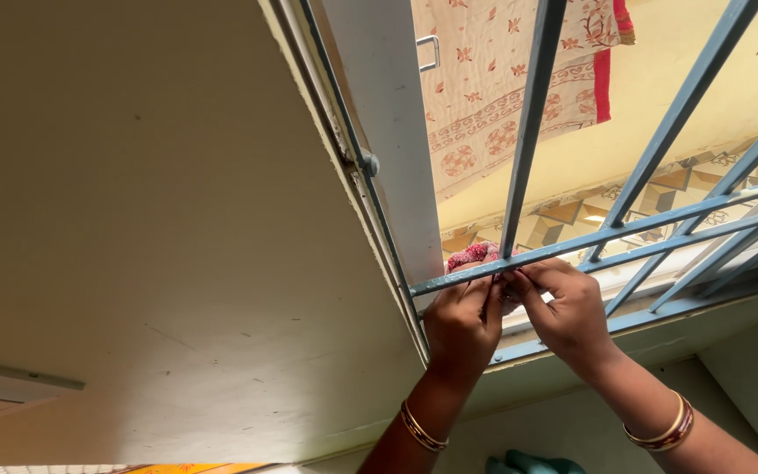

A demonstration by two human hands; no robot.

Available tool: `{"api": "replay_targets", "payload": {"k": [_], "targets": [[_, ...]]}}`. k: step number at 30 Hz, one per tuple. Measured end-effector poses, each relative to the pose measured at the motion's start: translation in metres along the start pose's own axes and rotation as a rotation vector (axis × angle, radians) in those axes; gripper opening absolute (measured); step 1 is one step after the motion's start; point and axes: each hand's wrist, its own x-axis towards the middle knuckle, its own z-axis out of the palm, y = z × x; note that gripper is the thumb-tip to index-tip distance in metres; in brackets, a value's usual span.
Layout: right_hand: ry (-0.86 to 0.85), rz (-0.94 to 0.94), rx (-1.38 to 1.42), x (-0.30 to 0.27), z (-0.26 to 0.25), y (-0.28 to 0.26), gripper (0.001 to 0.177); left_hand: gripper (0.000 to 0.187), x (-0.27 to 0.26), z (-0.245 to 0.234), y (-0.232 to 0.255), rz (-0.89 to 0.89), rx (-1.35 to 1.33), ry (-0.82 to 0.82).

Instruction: Tying a wet cloth around a metal bar of a window grill.

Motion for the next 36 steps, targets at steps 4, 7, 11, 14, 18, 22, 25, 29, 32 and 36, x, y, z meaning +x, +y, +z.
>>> {"api": "replay_targets", "payload": {"k": [4,7,11,14,18,22,25,29,32,36], "targets": [[0.048,-0.215,-0.162,-0.001,0.005,0.003,0.012,0.018,0.004,0.002,0.001,0.032,0.15,-0.092],[0.072,-0.29,-0.303,-0.004,0.01,0.007,0.009,0.032,0.007,-0.004,0.006,0.063,0.157,-0.105],[0.095,-0.37,-0.353,-0.012,0.009,-0.005,0.007,0.029,0.001,-0.016,0.012,0.123,0.124,-0.096],[0.14,-0.485,-0.309,-0.017,-0.001,-0.021,0.017,0.027,-0.004,-0.03,0.018,0.166,0.13,-0.077],[0.16,-0.493,-0.301,-0.026,-0.011,-0.026,0.028,0.035,-0.017,-0.038,0.018,0.266,0.227,-0.052],[0.175,-0.514,-0.294,-0.033,-0.013,-0.026,0.024,0.035,-0.043,-0.034,0.019,0.274,0.255,-0.044],[0.167,-0.559,-0.225,-0.042,-0.007,-0.023,0.023,0.036,-0.063,-0.031,0.025,0.138,0.183,-0.052],[0.181,-0.478,-0.278,-0.044,0.011,-0.05,0.037,0.041,-0.062,-0.035,0.035,-0.049,0.428,-0.058],[0.087,-0.509,-0.364,-0.037,0.025,-0.075,0.043,0.048,-0.058,-0.04,0.034,-0.108,0.539,-0.063],[-0.108,-0.341,-0.244,-0.033,0.047,-0.065,0.038,0.053,-0.062,-0.054,0.043,-0.128,0.617,-0.085]]}}
